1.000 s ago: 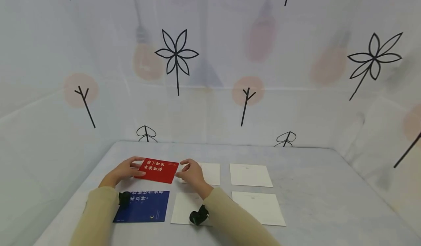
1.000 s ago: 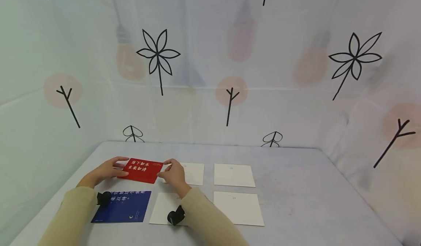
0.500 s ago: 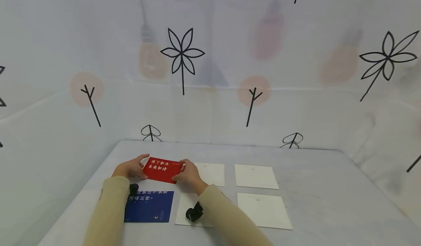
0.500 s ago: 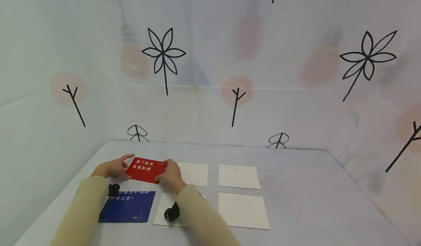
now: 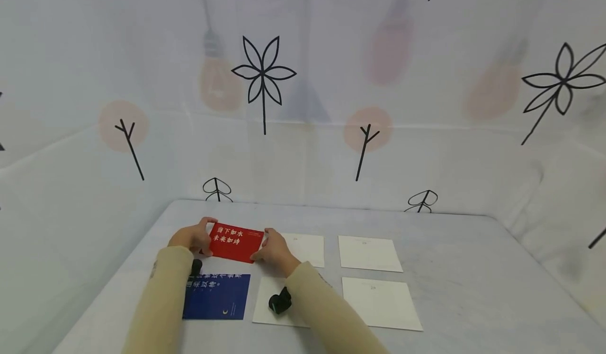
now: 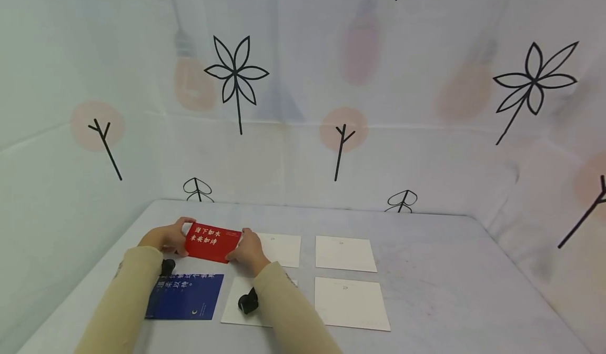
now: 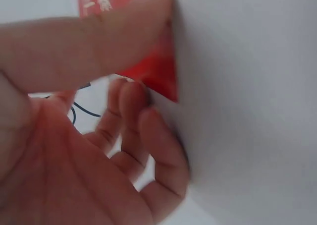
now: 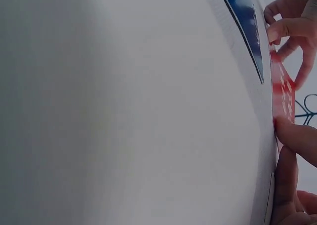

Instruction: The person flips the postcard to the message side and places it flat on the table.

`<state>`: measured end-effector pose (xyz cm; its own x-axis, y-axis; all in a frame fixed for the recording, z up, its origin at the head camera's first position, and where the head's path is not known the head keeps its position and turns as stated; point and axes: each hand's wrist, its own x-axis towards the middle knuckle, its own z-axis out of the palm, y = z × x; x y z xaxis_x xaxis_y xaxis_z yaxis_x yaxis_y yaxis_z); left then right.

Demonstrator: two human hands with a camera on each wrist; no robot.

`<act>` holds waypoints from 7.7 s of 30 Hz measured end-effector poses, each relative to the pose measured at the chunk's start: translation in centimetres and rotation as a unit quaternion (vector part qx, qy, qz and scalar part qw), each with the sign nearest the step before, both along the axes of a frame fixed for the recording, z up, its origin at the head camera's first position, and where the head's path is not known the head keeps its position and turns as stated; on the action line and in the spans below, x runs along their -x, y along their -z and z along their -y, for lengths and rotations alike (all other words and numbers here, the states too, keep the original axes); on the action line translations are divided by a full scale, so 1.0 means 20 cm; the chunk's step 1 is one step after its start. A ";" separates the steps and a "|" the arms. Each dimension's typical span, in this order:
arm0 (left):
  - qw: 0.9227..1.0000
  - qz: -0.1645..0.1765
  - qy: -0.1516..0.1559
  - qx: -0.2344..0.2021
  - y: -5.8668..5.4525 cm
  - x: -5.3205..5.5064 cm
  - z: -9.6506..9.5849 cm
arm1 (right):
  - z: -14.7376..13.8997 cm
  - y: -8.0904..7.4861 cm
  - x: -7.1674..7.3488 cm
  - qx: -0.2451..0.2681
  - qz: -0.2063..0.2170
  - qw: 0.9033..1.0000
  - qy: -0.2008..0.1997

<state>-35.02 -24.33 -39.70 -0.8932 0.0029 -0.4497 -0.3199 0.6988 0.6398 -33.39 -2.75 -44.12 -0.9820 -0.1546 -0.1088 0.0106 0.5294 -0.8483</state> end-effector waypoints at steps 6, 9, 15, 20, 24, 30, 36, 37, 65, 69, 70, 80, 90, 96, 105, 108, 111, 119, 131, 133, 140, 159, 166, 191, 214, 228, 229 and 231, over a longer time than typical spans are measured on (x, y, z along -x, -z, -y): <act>0.996 -0.070 0.056 0.001 0.05 0.00 0.05 | 0.00 -0.01 0.00 0.026 -0.001 1.000 0.011; 0.992 -0.105 0.069 -0.004 0.08 -0.01 0.08 | 0.00 -0.01 0.00 0.048 0.001 0.999 0.026; 0.988 -0.146 0.035 -0.024 0.12 -0.01 0.14 | -0.01 -0.01 0.00 0.060 -0.010 0.998 0.032; 0.985 -0.165 0.020 -0.047 0.13 -0.01 0.19 | -0.02 -0.03 0.00 0.109 -0.003 0.993 0.038; 0.983 -0.176 0.023 -0.047 0.10 -0.03 0.20 | -0.02 -0.04 -0.01 0.147 0.005 0.988 0.044; 0.983 -0.177 0.018 -0.040 0.07 -0.06 0.22 | -0.03 -0.07 -0.03 0.162 0.001 0.986 0.046; 0.983 -0.169 0.009 -0.069 0.04 -0.08 0.22 | -0.04 -0.11 -0.06 0.211 0.011 0.977 0.040; 0.983 -0.167 0.009 -0.075 0.03 -0.08 0.23 | -0.04 -0.12 -0.06 0.226 0.015 0.973 0.039; 0.951 -0.075 -0.055 -0.295 0.00 -0.13 0.28 | -0.07 -0.16 -0.06 0.329 0.047 0.942 0.054; 0.956 -0.070 -0.073 -0.277 0.01 -0.13 0.27 | -0.06 -0.16 -0.06 0.323 0.043 0.944 0.060; 0.956 -0.069 -0.075 -0.274 0.01 -0.13 0.27 | -0.06 -0.15 -0.06 0.323 0.043 0.943 0.065; 0.971 -0.080 -0.074 -0.213 0.03 -0.14 0.24 | -0.05 -0.12 -0.07 0.315 0.043 0.945 0.083; 0.983 -0.115 -0.060 -0.130 0.07 -0.12 0.24 | -0.03 -0.09 -0.07 0.297 0.049 0.951 0.075; 0.984 -0.130 -0.057 -0.103 0.07 -0.11 0.21 | -0.03 -0.06 -0.08 0.267 0.045 0.960 0.065; 0.987 -0.127 -0.063 -0.073 0.09 -0.14 0.17 | -0.01 -0.04 -0.08 0.216 0.040 0.974 0.048; 0.988 -0.127 -0.066 -0.060 0.10 -0.14 0.17 | -0.01 -0.04 -0.08 0.190 0.040 0.980 0.038; 0.989 -0.126 -0.065 -0.049 0.11 -0.13 0.17 | -0.01 -0.05 -0.07 0.168 0.046 0.984 0.029; 0.988 -0.130 -0.060 -0.049 0.13 -0.13 0.17 | -0.02 -0.05 -0.06 0.163 0.072 0.984 0.028; 0.990 -0.127 -0.067 -0.018 0.11 -0.14 0.14 | -0.03 -0.07 -0.03 0.178 0.119 0.977 0.012; 0.989 -0.126 -0.076 -0.018 0.12 -0.14 0.14 | -0.03 -0.06 -0.03 0.185 0.121 0.975 0.008; 0.987 -0.137 -0.089 -0.013 0.14 -0.12 0.15 | -0.03 -0.04 -0.03 0.181 0.106 0.978 0.010; 0.985 -0.148 -0.075 -0.040 0.11 -0.18 0.15 | -0.03 -0.10 -0.09 0.202 0.073 0.977 0.011; 0.985 -0.149 -0.071 -0.041 0.08 -0.23 0.15 | -0.02 -0.14 -0.14 0.228 0.054 0.972 -0.003; 0.985 -0.170 0.003 -0.023 0.06 -0.46 0.18 | -0.01 -0.18 -0.38 0.238 0.021 0.971 -0.013; 0.992 -0.102 0.076 -0.007 0.08 -0.55 0.29 | -0.02 -0.07 -0.50 0.196 0.016 0.980 -0.005; 0.989 -0.077 0.129 0.003 0.10 -0.53 0.30 | -0.01 -0.01 -0.49 0.028 -0.031 0.998 -0.039; 0.989 -0.076 0.126 0.006 0.10 -0.53 0.29 | -0.01 -0.01 -0.49 0.026 -0.030 0.998 -0.039; 0.990 -0.073 0.118 0.012 0.10 -0.53 0.29 | 0.00 -0.01 -0.49 0.018 -0.029 0.999 -0.039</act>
